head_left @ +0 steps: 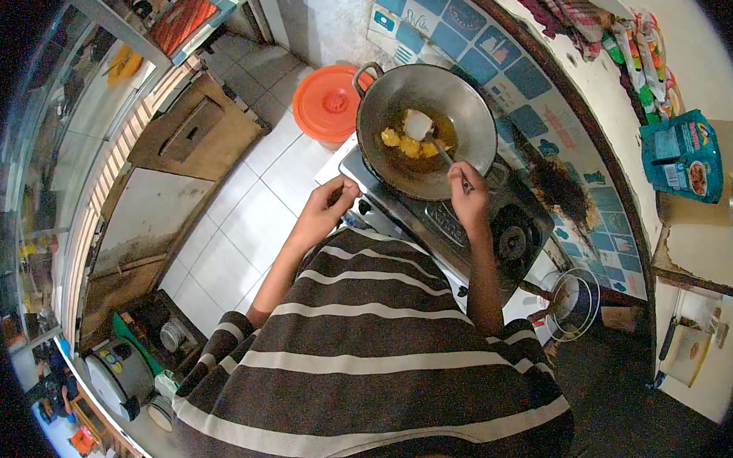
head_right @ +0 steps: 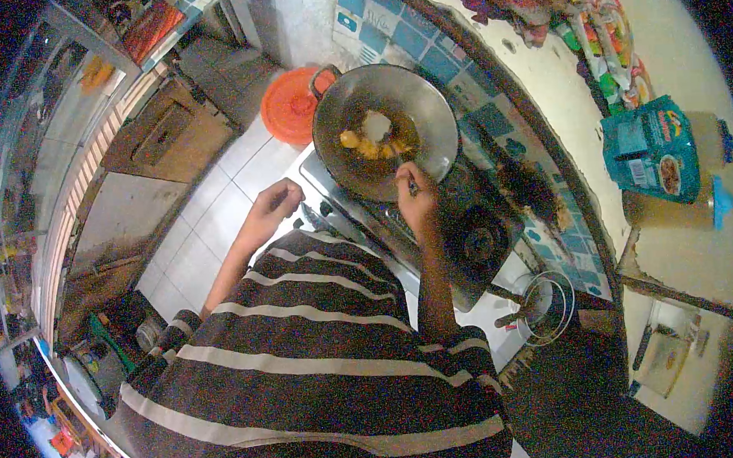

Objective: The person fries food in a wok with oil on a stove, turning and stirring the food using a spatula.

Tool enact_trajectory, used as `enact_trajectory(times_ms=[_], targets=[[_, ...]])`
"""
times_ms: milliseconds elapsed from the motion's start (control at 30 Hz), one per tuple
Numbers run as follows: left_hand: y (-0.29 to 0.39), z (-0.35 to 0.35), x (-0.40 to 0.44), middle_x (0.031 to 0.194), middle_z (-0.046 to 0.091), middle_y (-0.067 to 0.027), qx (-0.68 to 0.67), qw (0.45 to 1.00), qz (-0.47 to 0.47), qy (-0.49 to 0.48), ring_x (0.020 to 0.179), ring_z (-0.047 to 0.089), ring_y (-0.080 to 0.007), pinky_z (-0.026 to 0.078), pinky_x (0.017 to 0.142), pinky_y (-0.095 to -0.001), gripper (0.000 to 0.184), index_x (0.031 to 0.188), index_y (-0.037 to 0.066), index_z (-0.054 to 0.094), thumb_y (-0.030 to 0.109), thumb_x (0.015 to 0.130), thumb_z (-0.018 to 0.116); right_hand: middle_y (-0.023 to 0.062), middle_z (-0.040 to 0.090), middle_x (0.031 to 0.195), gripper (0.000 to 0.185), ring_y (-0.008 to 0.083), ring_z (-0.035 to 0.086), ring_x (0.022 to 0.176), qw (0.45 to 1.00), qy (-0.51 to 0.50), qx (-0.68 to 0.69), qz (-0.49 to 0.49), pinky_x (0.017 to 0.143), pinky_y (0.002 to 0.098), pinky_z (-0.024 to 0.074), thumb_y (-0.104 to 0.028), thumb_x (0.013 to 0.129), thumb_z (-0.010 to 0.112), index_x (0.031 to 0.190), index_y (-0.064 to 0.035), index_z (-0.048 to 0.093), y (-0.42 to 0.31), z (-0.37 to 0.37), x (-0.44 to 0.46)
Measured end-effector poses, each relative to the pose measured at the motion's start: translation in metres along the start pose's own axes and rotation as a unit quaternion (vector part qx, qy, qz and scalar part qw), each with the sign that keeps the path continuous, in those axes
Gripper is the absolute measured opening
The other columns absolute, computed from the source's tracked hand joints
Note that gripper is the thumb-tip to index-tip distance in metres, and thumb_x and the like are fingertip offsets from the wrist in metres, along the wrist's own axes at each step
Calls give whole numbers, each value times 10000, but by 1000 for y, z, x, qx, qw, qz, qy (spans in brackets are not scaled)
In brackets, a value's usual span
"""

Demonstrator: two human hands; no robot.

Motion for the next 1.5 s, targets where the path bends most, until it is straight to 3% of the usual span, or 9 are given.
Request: enact_trajectory(times_ms=[200, 500, 600, 833, 933, 1067, 1233, 1333, 1500], targets=[[2, 2, 2, 759, 509, 49, -7, 1000, -4, 3, 686, 407, -35, 349, 608, -202, 199, 929, 10, 569, 198, 964, 516, 40, 585, 770, 95, 103, 549, 749, 998, 26, -49, 1, 711, 244, 457, -91, 925, 541, 882, -11, 570, -6, -3, -6], [4, 4, 3, 742, 503, 43, 10, 1000, -15, -8, 673, 411, -47, 356, 603, -210, 221, 904, 19, 562, 223, 965, 507, 75, 572, 746, 170, 143, 557, 751, 995, -74, 3, 69, 762, 269, 444, -149, 940, 519, 867, 0, 557, -32, 7, -1], [5, 5, 3, 725, 494, 28, 16, 1000, -16, -10, 669, 427, -71, 373, 607, -230, 274, 871, 29, 555, 276, 967, 485, 108, 630, 819, 92, 224, 620, 804, 994, -79, -13, 78, 759, 319, 473, -93, 884, 538, 887, -12, 584, -23, 12, -2], [-1, 0, 1, 696, 471, 57, 2, 1000, -20, 1, 631, 400, -36, 341, 563, -208, 186, 903, 26, 570, 195, 962, 519, 131, 659, 931, 180, 297, 623, 965, 995, 19, -59, 74, 852, 356, 464, -177, 954, 495, 958, -32, 604, -13, -8, -2], [-2, 1, -1, 695, 470, 52, -10, 1000, -18, 1, 638, 403, -36, 343, 567, -208, 186, 902, 24, 566, 195, 961, 520, 115, 641, 942, 132, 268, 615, 874, 992, 81, -94, 28, 804, 333, 461, -126, 937, 521, 973, -27, 600, 15, -12, -5], [-2, 0, -3, 707, 480, 46, -24, 999, -21, 0, 655, 413, -38, 352, 587, -209, 184, 904, 23, 561, 193, 960, 521, 153, 644, 979, 192, 316, 612, 926, 979, 77, -146, 115, 835, 361, 458, -175, 936, 521, 994, -13, 606, 31, -22, -14], [0, 2, -6, 737, 492, 43, -37, 999, -27, -8, 686, 421, -40, 361, 617, -206, 183, 904, 21, 560, 190, 961, 519, 181, 623, 1000, 212, 363, 589, 954, 976, 82, -191, 61, 865, 419, 458, -182, 915, 525, 1030, -22, 603, 21, -30, -24], [-1, 3, -7, 755, 502, 41, -45, 998, -33, -16, 698, 423, -39, 361, 626, -205, 181, 905, 20, 561, 186, 962, 518, 179, 614, 1019, 197, 357, 586, 955, 978, 78, -175, 76, 854, 415, 463, -167, 904, 535, 1017, -21, 602, 29, -26, -33], [-4, 5, -9, 777, 523, 34, -35, 997, -62, -26, 733, 447, -46, 372, 665, -205, 178, 909, 14, 562, 178, 961, 517, 94, 614, 814, 170, 218, 594, 784, 990, 46, -125, 51, 743, 322, 472, -157, 940, 499, 901, -7, 568, 37, -25, -46]])
Point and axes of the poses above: each hand's wrist, its own x-axis towards the middle knuckle, its own z-axis out of the palm, y = z × x, the point moved 2 cm from there along x, towards the middle knuckle
